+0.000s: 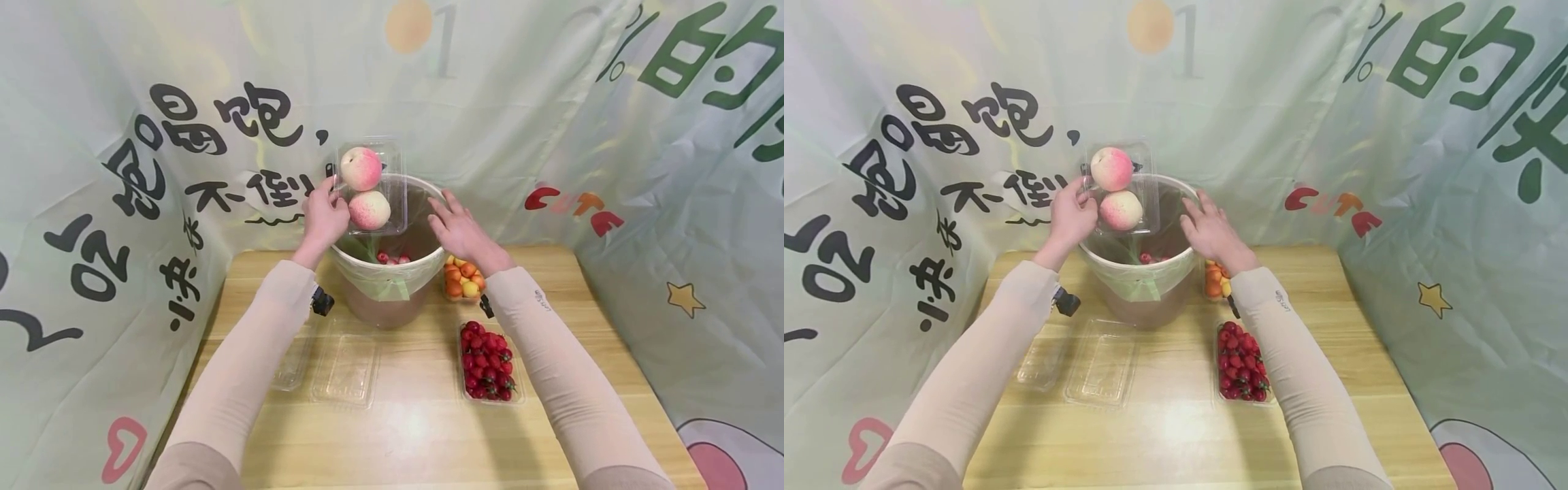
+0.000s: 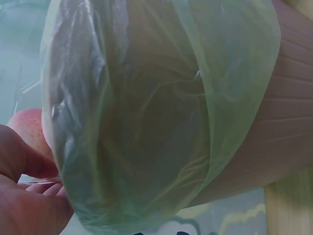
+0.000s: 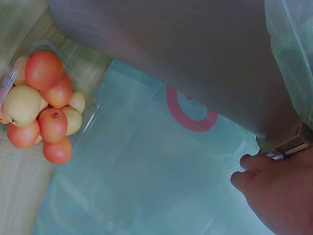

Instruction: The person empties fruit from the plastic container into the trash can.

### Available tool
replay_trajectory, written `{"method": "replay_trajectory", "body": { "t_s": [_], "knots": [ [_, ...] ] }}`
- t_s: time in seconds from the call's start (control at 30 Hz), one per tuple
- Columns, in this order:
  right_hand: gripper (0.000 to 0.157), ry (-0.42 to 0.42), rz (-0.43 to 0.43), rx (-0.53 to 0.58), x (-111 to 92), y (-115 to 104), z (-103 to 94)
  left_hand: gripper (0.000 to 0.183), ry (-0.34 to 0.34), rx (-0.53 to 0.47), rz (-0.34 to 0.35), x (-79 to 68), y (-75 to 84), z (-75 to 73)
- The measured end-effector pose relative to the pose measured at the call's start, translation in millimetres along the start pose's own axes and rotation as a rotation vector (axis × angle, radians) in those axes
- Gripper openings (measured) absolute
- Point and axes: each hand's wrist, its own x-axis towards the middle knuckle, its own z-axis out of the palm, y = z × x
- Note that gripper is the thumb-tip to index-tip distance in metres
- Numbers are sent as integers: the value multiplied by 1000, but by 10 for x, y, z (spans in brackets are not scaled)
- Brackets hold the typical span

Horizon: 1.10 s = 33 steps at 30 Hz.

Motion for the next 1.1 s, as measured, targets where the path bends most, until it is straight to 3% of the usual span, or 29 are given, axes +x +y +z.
{"method": "replay_trajectory", "body": {
  "t_s": [0.3, 0.53, 1.1],
  "knots": [
    [65, -1, -3, 4, 9, -3, -10, 50, 65, -65, 68, -40, -32, 65],
    [65, -5, -2, 0, 6, 0, -10, 53, 83, -105, 57, -30, -54, 84],
    [66, -5, 0, -14, 13, 2, -1, 50, 219, -184, 115, -35, -86, 143]
  ]
}}
